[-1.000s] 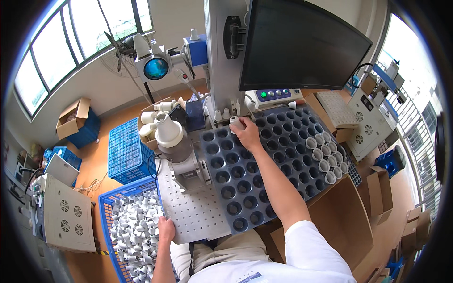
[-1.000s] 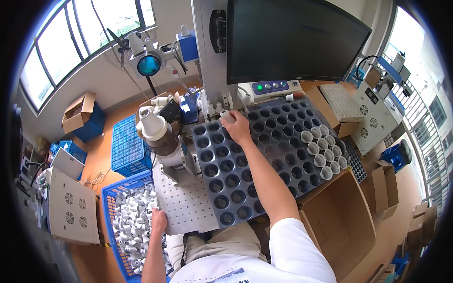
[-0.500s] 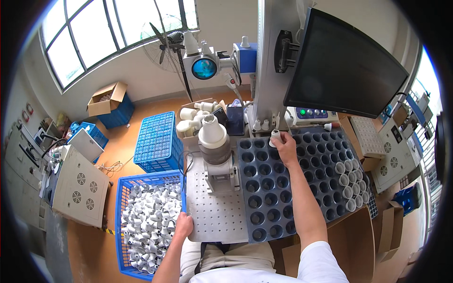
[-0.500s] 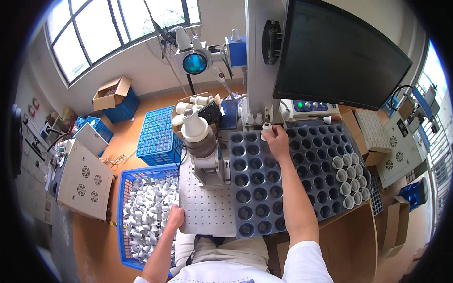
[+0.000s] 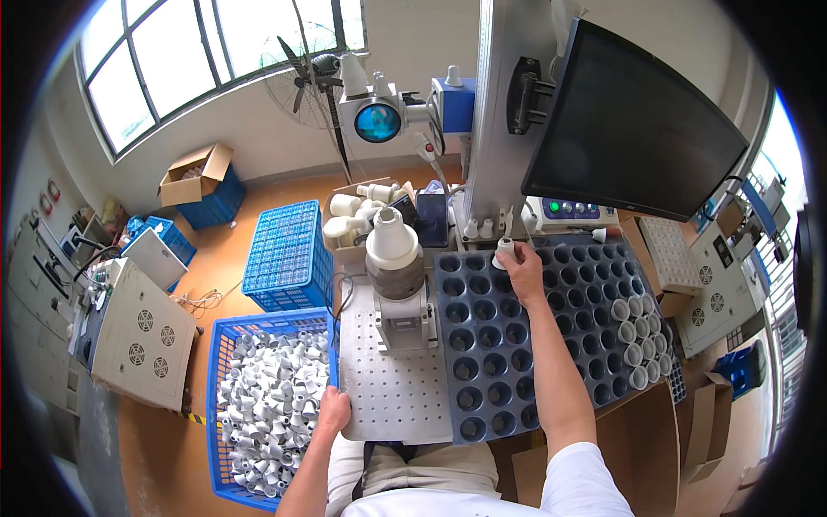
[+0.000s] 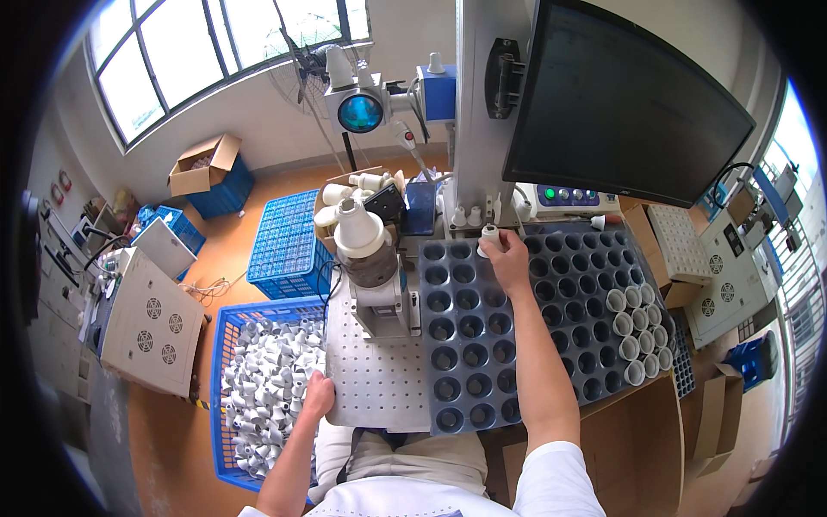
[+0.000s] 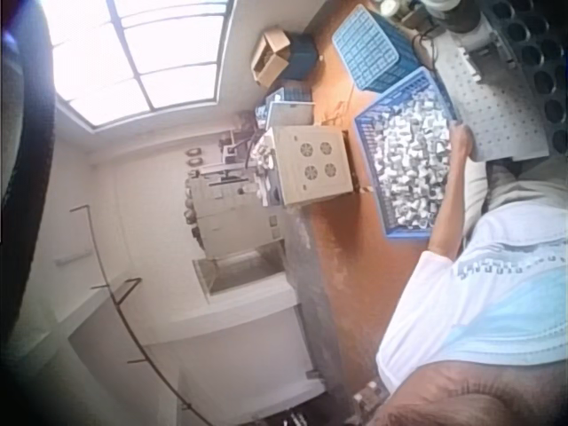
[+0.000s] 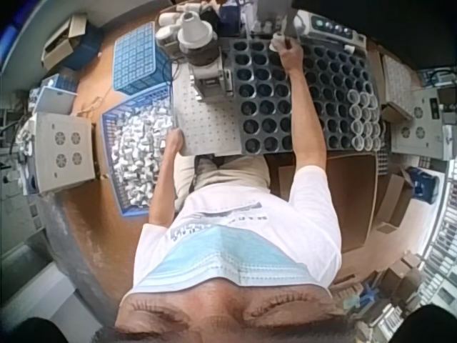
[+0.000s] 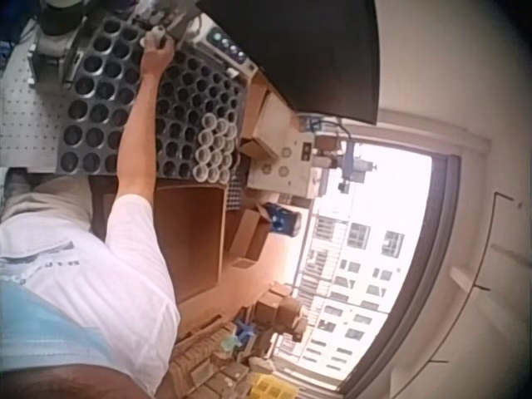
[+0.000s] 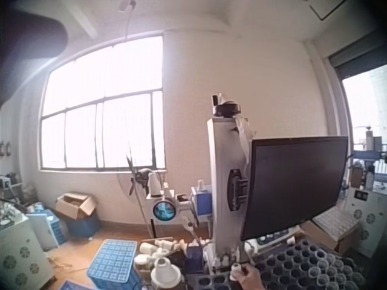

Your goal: Placing small plastic components into a tray and processing them using a workstation machine.

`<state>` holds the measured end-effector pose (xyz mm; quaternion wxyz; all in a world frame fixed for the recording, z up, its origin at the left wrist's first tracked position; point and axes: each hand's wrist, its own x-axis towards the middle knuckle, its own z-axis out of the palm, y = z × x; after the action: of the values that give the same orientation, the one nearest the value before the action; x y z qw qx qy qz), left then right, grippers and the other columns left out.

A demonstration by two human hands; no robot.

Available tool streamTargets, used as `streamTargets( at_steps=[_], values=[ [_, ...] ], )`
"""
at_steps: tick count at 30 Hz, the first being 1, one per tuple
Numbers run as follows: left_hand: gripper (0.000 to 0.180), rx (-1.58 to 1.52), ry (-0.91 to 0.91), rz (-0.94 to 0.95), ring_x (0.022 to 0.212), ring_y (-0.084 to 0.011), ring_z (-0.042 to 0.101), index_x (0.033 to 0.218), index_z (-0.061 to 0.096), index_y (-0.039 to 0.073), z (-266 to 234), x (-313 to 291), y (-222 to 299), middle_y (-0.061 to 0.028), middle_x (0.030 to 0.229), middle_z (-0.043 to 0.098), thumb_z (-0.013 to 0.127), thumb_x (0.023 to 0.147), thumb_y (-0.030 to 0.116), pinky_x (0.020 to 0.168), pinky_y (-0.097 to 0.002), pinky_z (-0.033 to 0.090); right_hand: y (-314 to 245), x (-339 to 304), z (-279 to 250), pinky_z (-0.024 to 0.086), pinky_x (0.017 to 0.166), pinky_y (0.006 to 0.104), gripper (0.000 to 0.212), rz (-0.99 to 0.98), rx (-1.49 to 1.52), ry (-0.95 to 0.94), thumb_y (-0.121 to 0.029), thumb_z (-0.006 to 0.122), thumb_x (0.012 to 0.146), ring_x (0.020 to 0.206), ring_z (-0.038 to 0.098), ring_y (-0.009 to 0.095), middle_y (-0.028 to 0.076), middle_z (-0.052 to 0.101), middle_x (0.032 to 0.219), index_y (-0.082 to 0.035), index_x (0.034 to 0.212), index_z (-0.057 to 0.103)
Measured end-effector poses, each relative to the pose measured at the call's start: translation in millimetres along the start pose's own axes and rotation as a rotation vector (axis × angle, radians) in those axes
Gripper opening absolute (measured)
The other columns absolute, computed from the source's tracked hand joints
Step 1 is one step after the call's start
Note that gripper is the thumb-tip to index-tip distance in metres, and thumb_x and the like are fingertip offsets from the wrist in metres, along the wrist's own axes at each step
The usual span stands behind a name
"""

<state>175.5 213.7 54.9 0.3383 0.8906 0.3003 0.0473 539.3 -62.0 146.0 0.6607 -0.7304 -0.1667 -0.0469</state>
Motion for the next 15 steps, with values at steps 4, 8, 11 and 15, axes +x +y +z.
streamTargets(
  at_steps=[4,8,11,15],
  values=[
    [0.028,0.014,0.050,0.012,0.086,-0.0522,0.055,0.075,0.057,-0.014,6.1,0.6,-13.2,-0.0375,0.084,0.057,0.043,0.076,0.010,0.082,-0.0534,0.044,-1.5,0.5,2.9,0.047,0.078,0.0286,0.030,0.002,0.007,-0.007,-0.018,0.071,0.081,0.084,0.062,0.014,0.009,0.067,0.093,0.004,0.100,0.063],
    [0.025,0.212,-0.008,0.198,0.083,-0.0486,0.057,0.069,0.059,-0.012,6.7,1.8,-18.1,-0.0339,0.084,0.057,0.046,0.076,0.008,0.078,-0.0524,0.046,-2.3,0.4,1.6,0.047,0.078,0.0283,0.030,0.006,-0.012,-0.001,-0.019,0.071,0.081,0.084,0.062,0.014,0.009,0.067,0.093,0.003,0.100,0.063],
    [0.024,0.238,0.015,0.220,0.081,-0.0453,0.059,0.065,0.060,-0.010,8.1,1.9,-20.1,-0.0313,0.083,0.057,0.048,0.076,0.007,0.077,-0.0512,0.048,-2.2,0.4,2.0,0.047,0.077,0.0280,0.030,-0.001,-0.005,0.001,-0.019,0.072,0.081,0.084,0.061,0.014,0.008,0.067,0.093,0.003,0.100,0.063],
    [0.025,0.199,0.012,0.193,0.081,-0.0459,0.058,0.065,0.060,-0.010,4.3,0.0,-10.0,-0.0317,0.084,0.057,0.047,0.076,0.008,0.077,-0.0518,0.047,-0.9,0.3,0.5,0.047,0.077,0.0278,0.030,-0.005,-0.007,0.001,-0.019,0.072,0.081,0.083,0.061,0.013,0.008,0.067,0.092,0.003,0.100,0.063]
  ],
)
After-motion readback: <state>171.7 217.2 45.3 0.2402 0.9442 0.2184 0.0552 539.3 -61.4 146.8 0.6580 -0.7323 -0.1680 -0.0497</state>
